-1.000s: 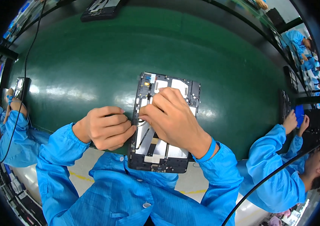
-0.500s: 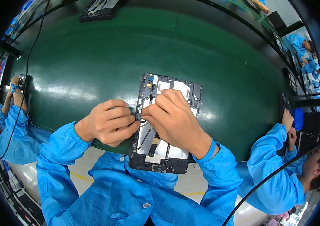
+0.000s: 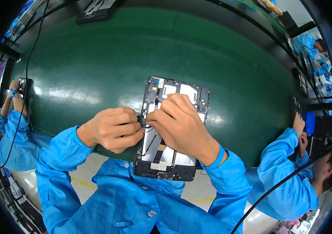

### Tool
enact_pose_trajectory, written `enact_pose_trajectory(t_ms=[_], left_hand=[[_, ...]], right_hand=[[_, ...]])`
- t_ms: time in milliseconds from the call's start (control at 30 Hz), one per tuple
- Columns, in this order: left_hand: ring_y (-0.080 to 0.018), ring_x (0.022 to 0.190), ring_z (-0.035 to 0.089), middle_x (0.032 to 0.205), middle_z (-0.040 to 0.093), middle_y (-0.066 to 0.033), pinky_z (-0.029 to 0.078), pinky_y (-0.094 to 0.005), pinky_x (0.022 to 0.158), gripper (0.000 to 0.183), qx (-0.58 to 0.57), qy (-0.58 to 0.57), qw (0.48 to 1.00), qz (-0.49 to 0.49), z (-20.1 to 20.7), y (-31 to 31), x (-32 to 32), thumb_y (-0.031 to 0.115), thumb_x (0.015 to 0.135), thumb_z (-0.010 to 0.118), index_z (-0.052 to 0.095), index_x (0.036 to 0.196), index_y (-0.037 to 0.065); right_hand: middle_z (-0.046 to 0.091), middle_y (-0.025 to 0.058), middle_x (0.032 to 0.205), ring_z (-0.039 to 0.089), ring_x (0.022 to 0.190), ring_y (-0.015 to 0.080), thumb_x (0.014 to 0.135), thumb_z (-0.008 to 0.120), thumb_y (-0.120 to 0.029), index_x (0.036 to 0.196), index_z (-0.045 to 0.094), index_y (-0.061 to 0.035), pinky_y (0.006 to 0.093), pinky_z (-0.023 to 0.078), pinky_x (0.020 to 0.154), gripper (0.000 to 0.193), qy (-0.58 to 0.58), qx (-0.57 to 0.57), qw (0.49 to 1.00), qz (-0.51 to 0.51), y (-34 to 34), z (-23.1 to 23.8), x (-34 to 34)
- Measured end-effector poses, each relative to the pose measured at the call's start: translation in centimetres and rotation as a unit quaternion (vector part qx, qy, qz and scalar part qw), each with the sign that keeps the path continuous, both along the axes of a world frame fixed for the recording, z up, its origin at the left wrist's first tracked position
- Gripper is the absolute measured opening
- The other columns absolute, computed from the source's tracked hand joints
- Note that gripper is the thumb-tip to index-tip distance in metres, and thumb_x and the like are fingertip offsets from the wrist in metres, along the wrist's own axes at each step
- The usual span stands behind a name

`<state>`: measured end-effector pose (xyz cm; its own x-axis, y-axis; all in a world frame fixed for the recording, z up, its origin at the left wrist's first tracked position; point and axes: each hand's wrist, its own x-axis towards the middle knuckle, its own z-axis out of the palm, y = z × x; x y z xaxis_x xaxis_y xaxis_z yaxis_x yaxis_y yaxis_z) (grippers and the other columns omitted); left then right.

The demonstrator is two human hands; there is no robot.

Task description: The person connects ribbon cables and components inside electronic tablet devices by hand and pushes the assembled devices along the assembly line.

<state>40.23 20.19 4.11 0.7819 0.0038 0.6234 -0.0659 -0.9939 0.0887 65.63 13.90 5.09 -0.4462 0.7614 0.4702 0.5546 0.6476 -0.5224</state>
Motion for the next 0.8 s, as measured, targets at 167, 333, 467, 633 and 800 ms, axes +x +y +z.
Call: enact_pose_trajectory(t_ms=[167,333,467,633,800], left_hand=[[-0.0243,0.081,0.071,0.088,0.074,-0.0099,0.065,-0.0404,0.085,0.021,0.016,0.006,0.999,-0.048,0.2,1.2,0.1,0.011,0.086,0.067,0.080,0.098,-0.001],[-0.0245,0.080,0.068,0.085,0.071,-0.0104,0.064,-0.0372,0.082,0.025,0.017,0.004,0.997,-0.070,-0.1,1.8,0.0,0.012,0.077,0.075,0.077,0.096,-0.003],[-0.0210,0.079,0.067,0.085,0.070,-0.0076,0.057,-0.0339,0.071,0.024,0.024,-0.017,0.999,-0.035,-0.3,1.6,0.3,0.012,0.077,0.076,0.077,0.099,0.000],[-0.0191,0.079,0.067,0.086,0.069,-0.0035,0.049,-0.0308,0.064,0.025,0.035,-0.013,0.999,0.004,-0.8,1.8,0.5,0.015,0.078,0.077,0.078,0.101,0.005],[-0.0195,0.077,0.069,0.089,0.073,-0.0053,0.050,-0.0312,0.064,0.030,0.052,-0.028,0.998,-0.023,-1.1,2.0,0.3,0.017,0.076,0.071,0.082,0.100,0.002]], right_hand=[[0.055,0.0065,0.092,0.059,0.097,0.0298,0.084,0.088,-0.012,0.097,0.074,-0.0096,0.0443,0.048,0.091,0.020,-0.004,0.005,1.000,-0.010,0.0,0.1,-0.1],[0.056,0.0051,0.090,0.058,0.096,0.0280,0.089,0.086,-0.020,0.092,0.070,-0.0101,0.0442,0.048,0.091,0.019,-0.030,0.012,0.999,-0.042,0.1,0.6,0.3],[0.055,0.0050,0.089,0.058,0.094,0.0276,0.090,0.087,-0.019,0.092,0.071,-0.0100,0.0446,0.047,0.089,0.019,-0.044,0.007,0.997,-0.064,0.2,0.4,0.3],[0.058,0.0041,0.086,0.058,0.089,0.0279,0.090,0.087,-0.016,0.092,0.073,-0.0094,0.0440,0.046,0.087,0.015,-0.013,0.011,0.996,-0.088,0.6,0.2,-0.2],[0.060,0.0032,0.084,0.058,0.088,0.0277,0.091,0.087,-0.016,0.092,0.076,-0.0095,0.0439,0.045,0.088,0.013,-0.008,-0.021,0.996,-0.091,0.8,0.5,0.1]])
